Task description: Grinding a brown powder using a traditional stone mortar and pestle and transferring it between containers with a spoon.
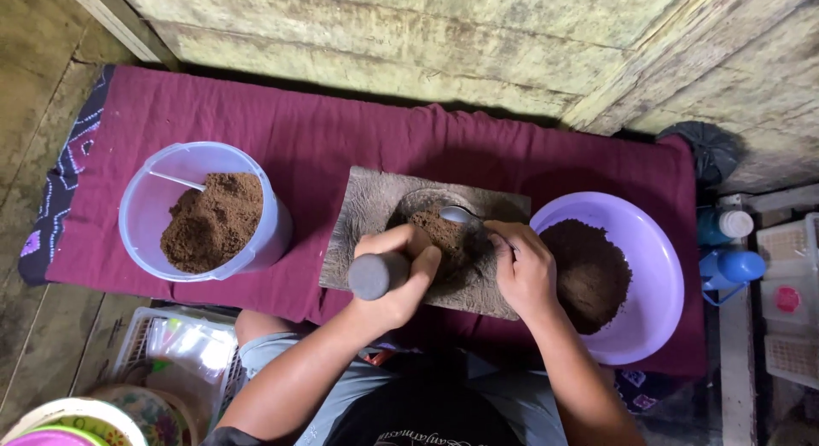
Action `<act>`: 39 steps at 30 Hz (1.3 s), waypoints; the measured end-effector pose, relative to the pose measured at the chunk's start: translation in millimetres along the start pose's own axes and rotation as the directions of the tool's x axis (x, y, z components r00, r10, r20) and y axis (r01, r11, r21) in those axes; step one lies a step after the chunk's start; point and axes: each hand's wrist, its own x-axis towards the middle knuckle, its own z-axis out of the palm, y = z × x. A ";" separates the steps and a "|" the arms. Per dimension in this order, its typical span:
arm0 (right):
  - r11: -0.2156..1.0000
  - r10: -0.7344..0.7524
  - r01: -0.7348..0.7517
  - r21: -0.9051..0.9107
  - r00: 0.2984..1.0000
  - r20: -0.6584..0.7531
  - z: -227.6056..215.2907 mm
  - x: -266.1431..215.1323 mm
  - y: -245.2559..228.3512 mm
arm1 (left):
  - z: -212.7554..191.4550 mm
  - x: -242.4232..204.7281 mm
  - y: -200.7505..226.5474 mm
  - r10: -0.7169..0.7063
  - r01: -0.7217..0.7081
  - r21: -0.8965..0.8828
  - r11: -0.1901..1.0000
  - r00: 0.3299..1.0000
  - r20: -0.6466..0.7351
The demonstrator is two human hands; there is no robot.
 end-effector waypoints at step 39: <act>0.996 0.060 -0.057 -0.066 0.997 0.044 1.2 0.0 -0.5 | 19.9 31.7 -29.8 -0.090 0.099 0.047 0.994 0.983 -0.160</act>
